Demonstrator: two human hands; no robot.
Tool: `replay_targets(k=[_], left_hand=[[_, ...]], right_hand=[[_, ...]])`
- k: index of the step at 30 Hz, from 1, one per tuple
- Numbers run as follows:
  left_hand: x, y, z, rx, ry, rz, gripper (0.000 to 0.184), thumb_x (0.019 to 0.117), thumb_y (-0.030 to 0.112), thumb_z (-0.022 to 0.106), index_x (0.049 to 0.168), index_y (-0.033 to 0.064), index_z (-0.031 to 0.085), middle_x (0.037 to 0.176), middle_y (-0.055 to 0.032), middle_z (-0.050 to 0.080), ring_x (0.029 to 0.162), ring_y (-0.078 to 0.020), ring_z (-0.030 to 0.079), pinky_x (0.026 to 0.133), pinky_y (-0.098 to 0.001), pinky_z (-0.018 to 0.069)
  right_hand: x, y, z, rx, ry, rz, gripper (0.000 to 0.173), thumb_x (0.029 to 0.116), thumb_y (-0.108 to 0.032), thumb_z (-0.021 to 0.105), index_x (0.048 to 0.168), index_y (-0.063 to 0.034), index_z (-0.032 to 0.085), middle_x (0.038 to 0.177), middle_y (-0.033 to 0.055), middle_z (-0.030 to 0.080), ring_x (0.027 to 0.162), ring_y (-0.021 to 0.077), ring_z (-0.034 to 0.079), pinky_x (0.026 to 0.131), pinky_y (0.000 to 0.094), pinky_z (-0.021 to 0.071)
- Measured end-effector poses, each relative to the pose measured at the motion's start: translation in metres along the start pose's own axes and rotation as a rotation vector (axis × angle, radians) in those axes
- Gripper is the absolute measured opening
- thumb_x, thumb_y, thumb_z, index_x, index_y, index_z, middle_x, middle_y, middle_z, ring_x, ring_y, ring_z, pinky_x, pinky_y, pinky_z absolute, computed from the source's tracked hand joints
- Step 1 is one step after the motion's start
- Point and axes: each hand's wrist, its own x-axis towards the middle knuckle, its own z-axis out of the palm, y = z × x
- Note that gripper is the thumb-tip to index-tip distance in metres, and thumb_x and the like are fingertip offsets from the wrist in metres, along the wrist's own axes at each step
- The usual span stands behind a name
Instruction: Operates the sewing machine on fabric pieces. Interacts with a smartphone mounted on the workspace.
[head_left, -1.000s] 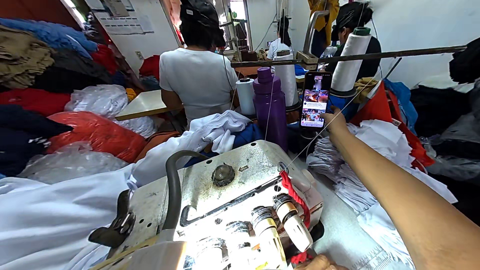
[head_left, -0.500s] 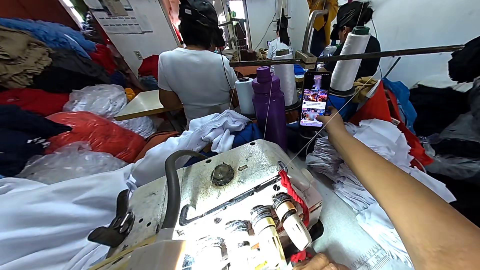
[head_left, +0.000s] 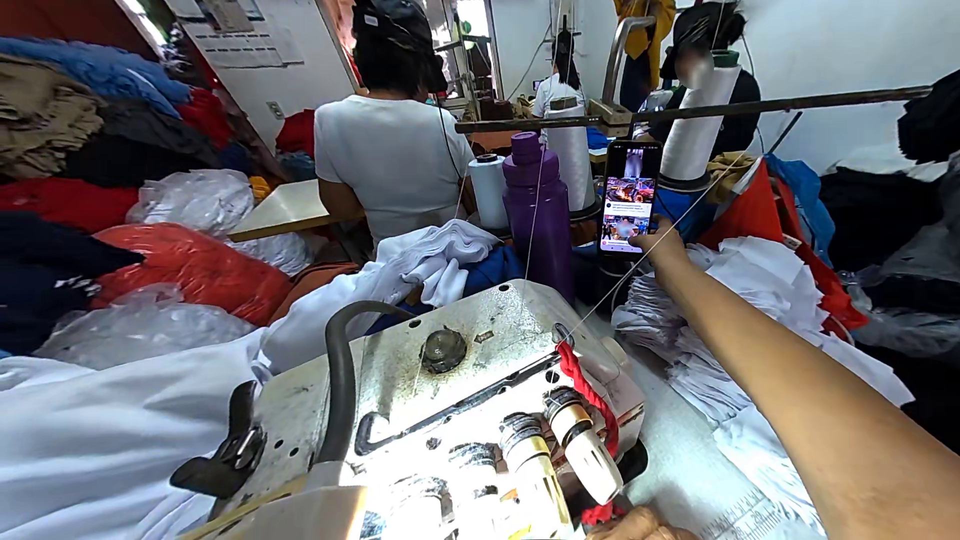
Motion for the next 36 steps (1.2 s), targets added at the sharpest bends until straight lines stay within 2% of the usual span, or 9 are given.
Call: replay_targets(k=[5, 11, 14, 17, 20, 26, 36], left_hand=[[0.0, 0.0, 0.001, 0.01, 0.003, 0.002, 0.019, 0.0924, -0.005, 0.057, 0.097, -0.0058, 0.076, 0.09, -0.021, 0.074, 0.082, -0.0309, 0.074, 0.076, -0.0408, 0.0592], [0.0, 0.0, 0.001, 0.018, 0.007, 0.004, 0.019, 0.0923, -0.004, 0.058, 0.097, -0.0056, 0.076, 0.089, -0.0208, 0.074, 0.081, -0.031, 0.074, 0.076, -0.0413, 0.0593], [0.0, 0.002, 0.0, 0.019, 0.004, -0.008, 0.019, 0.0922, -0.004, 0.058, 0.097, -0.0056, 0.076, 0.088, -0.021, 0.073, 0.081, -0.031, 0.073, 0.074, -0.0416, 0.0591], [0.0, 0.001, 0.001, 0.015, 0.004, -0.006, 0.019, 0.0921, -0.005, 0.057, 0.097, -0.0054, 0.076, 0.089, -0.0209, 0.074, 0.081, -0.031, 0.074, 0.075, -0.0415, 0.0593], [0.0, -0.001, 0.001, 0.017, 0.005, -0.002, 0.019, 0.0915, -0.005, 0.058, 0.097, -0.0053, 0.076, 0.089, -0.0208, 0.074, 0.081, -0.0311, 0.074, 0.074, -0.0412, 0.0592], [-0.001, -0.001, 0.001, 0.01, 0.004, 0.007, 0.019, 0.0916, -0.005, 0.058, 0.097, -0.0049, 0.076, 0.088, -0.0204, 0.073, 0.08, -0.031, 0.073, 0.073, -0.0416, 0.0592], [-0.001, -0.001, 0.002, 0.017, 0.005, 0.008, 0.019, 0.0915, -0.004, 0.059, 0.097, -0.0041, 0.077, 0.087, -0.0199, 0.074, 0.079, -0.0303, 0.074, 0.073, -0.0411, 0.0593]], right_hand=[[0.004, 0.004, 0.002, 0.011, 0.007, 0.001, 0.073, 0.0903, -0.004, 0.073, 0.153, 0.0031, 0.037, 0.14, 0.0332, 0.054, 0.132, 0.0459, 0.052, 0.108, 0.0598, 0.04], [0.017, 0.007, 0.004, -0.024, 0.032, 0.045, 0.072, 0.0879, -0.003, 0.074, 0.151, 0.0031, 0.04, 0.139, 0.0346, 0.053, 0.132, 0.0489, 0.051, 0.106, 0.0643, 0.0407], [0.021, 0.005, 0.003, 0.031, 0.04, 0.055, 0.072, 0.0887, -0.002, 0.073, 0.152, 0.0023, 0.04, 0.143, 0.0335, 0.051, 0.135, 0.0467, 0.049, 0.108, 0.062, 0.0395], [0.021, 0.004, 0.002, 0.086, 0.058, 0.039, 0.061, 0.0991, -0.017, 0.066, 0.151, 0.0024, 0.041, 0.143, 0.0324, 0.051, 0.135, 0.0448, 0.049, 0.108, 0.0604, 0.0394], [0.014, -0.001, -0.004, 0.093, 0.07, 0.035, 0.059, 0.1037, -0.025, 0.06, 0.153, 0.0011, 0.04, 0.144, 0.0324, 0.05, 0.135, 0.0446, 0.048, 0.107, 0.0612, 0.039], [0.01, -0.003, -0.008, 0.163, 0.088, -0.003, 0.057, 0.1043, -0.02, 0.056, 0.154, 0.0012, 0.038, 0.148, 0.0298, 0.048, 0.138, 0.0415, 0.046, 0.11, 0.0582, 0.0391], [0.007, -0.002, -0.007, 0.158, 0.115, -0.001, 0.056, 0.104, -0.018, 0.056, 0.153, 0.0017, 0.038, 0.145, 0.0305, 0.05, 0.136, 0.0419, 0.048, 0.107, 0.0577, 0.0403]])
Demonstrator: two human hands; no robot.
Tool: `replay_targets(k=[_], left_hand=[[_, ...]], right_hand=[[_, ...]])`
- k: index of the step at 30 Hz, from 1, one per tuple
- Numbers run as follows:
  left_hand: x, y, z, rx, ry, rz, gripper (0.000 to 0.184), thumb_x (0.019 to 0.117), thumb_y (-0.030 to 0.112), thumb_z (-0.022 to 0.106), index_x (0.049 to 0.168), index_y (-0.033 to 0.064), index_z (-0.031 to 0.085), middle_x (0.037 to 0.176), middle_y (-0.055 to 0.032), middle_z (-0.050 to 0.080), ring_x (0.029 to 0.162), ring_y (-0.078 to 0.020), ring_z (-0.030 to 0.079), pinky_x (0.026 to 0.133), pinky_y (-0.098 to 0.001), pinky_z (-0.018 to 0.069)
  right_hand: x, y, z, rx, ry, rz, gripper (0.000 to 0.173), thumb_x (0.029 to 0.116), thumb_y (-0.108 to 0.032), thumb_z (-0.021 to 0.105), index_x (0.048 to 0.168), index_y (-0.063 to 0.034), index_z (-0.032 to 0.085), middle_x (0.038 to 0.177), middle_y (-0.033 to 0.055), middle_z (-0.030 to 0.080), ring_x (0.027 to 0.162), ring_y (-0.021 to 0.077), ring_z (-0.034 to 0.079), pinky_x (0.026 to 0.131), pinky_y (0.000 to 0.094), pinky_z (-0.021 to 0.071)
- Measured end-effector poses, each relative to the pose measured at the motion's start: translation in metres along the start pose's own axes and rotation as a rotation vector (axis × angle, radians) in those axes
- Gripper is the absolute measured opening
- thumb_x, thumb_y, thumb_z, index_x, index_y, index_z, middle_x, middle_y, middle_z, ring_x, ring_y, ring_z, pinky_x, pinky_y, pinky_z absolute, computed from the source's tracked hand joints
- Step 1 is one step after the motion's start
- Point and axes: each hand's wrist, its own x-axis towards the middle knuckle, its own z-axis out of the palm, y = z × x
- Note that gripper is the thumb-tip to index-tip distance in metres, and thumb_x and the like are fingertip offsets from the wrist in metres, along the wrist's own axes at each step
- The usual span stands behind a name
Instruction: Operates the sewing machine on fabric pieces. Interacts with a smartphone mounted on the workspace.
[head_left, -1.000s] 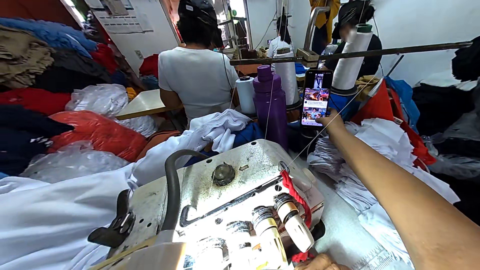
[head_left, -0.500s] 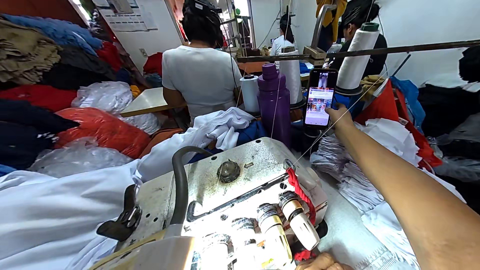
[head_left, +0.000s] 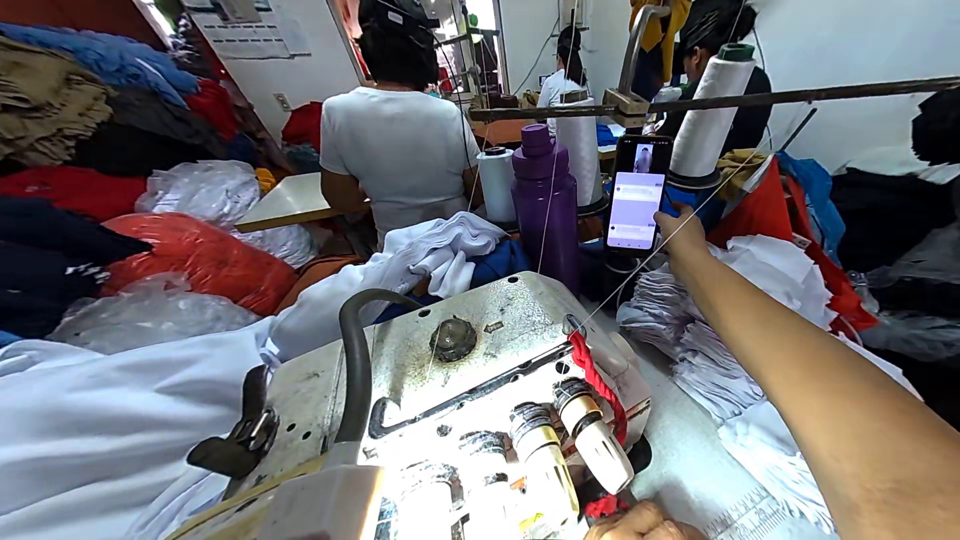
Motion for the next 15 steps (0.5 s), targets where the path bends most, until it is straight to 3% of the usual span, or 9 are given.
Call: replay_targets(k=[15], left_hand=[[-0.0002, -0.0005, 0.0002, 0.009, -0.018, -0.008, 0.019, 0.0915, -0.004, 0.058, 0.097, -0.0042, 0.077, 0.087, -0.0201, 0.073, 0.079, -0.0308, 0.074, 0.072, -0.0418, 0.0592]], right_hand=[[-0.0041, 0.0017, 0.0005, -0.012, 0.0, -0.005, 0.055, 0.1035, -0.013, 0.055, 0.154, 0.0019, 0.038, 0.146, 0.0308, 0.05, 0.136, 0.0417, 0.049, 0.108, 0.0574, 0.0398]])
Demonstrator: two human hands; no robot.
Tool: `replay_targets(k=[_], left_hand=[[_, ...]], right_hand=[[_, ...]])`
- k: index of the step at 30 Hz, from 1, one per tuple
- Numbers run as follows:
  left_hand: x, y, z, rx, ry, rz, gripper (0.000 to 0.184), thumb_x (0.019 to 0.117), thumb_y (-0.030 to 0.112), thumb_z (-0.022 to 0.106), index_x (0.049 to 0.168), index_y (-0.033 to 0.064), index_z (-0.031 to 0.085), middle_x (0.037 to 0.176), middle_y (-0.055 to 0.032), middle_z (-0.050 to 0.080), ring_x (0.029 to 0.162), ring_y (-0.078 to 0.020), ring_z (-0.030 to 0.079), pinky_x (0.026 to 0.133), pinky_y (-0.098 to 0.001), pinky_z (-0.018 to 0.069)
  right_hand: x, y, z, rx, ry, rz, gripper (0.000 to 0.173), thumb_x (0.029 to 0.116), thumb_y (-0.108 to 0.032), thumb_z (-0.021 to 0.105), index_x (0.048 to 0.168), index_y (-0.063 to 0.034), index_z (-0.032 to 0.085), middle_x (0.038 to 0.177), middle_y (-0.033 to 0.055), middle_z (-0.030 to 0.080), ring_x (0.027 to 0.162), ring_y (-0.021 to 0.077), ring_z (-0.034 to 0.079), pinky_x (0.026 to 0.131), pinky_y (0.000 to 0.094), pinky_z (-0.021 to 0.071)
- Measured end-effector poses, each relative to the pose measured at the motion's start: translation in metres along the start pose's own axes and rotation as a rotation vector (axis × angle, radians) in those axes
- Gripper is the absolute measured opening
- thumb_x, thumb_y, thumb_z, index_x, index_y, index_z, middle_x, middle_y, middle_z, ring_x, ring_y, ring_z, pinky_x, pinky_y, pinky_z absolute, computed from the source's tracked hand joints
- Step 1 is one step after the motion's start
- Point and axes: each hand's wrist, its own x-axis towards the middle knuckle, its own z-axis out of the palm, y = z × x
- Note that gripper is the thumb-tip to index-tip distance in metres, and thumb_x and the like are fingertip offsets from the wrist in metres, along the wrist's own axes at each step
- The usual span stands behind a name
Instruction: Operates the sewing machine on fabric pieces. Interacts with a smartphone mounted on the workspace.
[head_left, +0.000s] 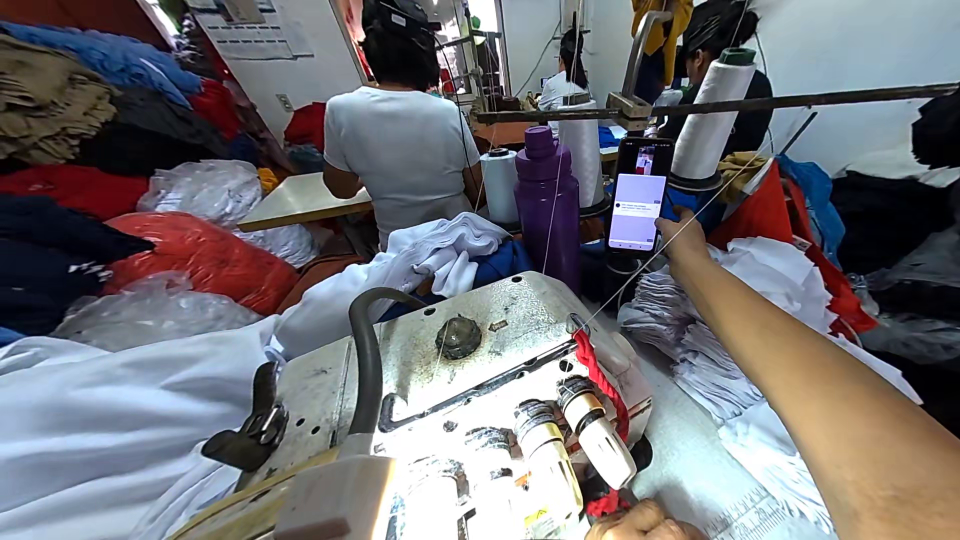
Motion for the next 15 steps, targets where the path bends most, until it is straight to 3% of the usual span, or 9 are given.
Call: replay_targets(k=[15], left_hand=[[0.0002, 0.0, 0.0002, 0.017, -0.005, 0.006, 0.019, 0.0909, -0.004, 0.059, 0.096, -0.0039, 0.077, 0.086, -0.0199, 0.073, 0.079, -0.0306, 0.074, 0.071, -0.0417, 0.0592]], right_hand=[[-0.0038, 0.0017, -0.0005, -0.017, -0.014, -0.008, 0.059, 0.1008, -0.009, 0.056, 0.155, 0.0027, 0.035, 0.145, 0.0309, 0.05, 0.133, 0.0426, 0.05, 0.105, 0.0579, 0.0408]])
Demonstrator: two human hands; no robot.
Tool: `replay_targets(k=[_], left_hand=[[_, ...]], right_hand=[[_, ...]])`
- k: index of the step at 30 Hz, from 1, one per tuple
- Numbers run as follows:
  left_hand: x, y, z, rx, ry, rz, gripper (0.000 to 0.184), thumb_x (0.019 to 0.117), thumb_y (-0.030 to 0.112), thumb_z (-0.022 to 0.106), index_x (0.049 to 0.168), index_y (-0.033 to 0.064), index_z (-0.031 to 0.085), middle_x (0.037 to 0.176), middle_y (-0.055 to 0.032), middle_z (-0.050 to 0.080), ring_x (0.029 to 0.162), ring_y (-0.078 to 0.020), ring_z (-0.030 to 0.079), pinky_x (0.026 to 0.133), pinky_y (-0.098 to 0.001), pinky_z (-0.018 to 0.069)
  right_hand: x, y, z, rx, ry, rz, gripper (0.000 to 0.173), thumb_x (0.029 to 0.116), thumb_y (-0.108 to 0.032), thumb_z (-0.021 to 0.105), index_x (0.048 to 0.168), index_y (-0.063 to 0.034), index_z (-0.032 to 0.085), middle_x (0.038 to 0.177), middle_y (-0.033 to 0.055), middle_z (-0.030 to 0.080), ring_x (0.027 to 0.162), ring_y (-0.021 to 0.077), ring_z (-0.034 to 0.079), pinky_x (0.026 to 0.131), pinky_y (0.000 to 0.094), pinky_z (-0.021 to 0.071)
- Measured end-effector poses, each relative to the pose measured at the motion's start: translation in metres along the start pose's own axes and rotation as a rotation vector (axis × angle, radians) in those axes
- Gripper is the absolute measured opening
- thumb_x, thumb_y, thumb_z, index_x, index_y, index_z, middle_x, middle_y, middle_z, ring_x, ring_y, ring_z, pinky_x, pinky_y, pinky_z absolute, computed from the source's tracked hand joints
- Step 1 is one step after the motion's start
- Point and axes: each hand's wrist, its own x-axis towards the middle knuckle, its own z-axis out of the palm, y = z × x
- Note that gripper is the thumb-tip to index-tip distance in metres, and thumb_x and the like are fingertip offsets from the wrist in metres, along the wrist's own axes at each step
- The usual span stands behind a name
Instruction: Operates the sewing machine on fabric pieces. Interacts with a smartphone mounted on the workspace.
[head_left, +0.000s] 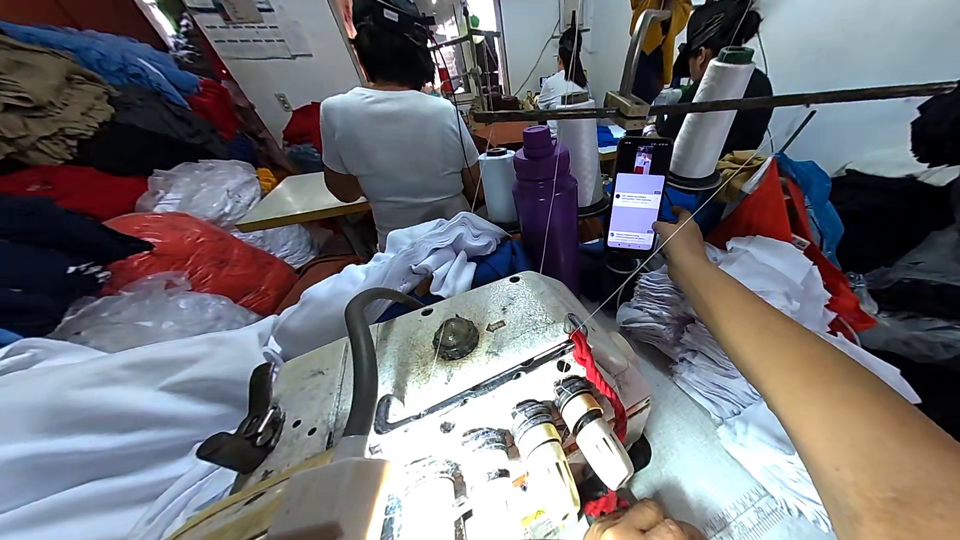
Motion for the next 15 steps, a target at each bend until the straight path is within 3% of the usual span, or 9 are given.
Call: replay_targets(k=[15], left_hand=[[0.0, 0.0002, 0.0, 0.007, -0.004, -0.009, 0.018, 0.0909, -0.004, 0.06, 0.096, -0.003, 0.077, 0.086, -0.0191, 0.073, 0.078, -0.03, 0.074, 0.07, -0.0409, 0.0592]], right_hand=[[-0.0017, 0.004, 0.0009, -0.065, -0.05, -0.001, 0.071, 0.0928, -0.004, 0.067, 0.155, 0.0026, 0.034, 0.141, 0.0326, 0.052, 0.128, 0.0455, 0.052, 0.101, 0.0601, 0.0432]])
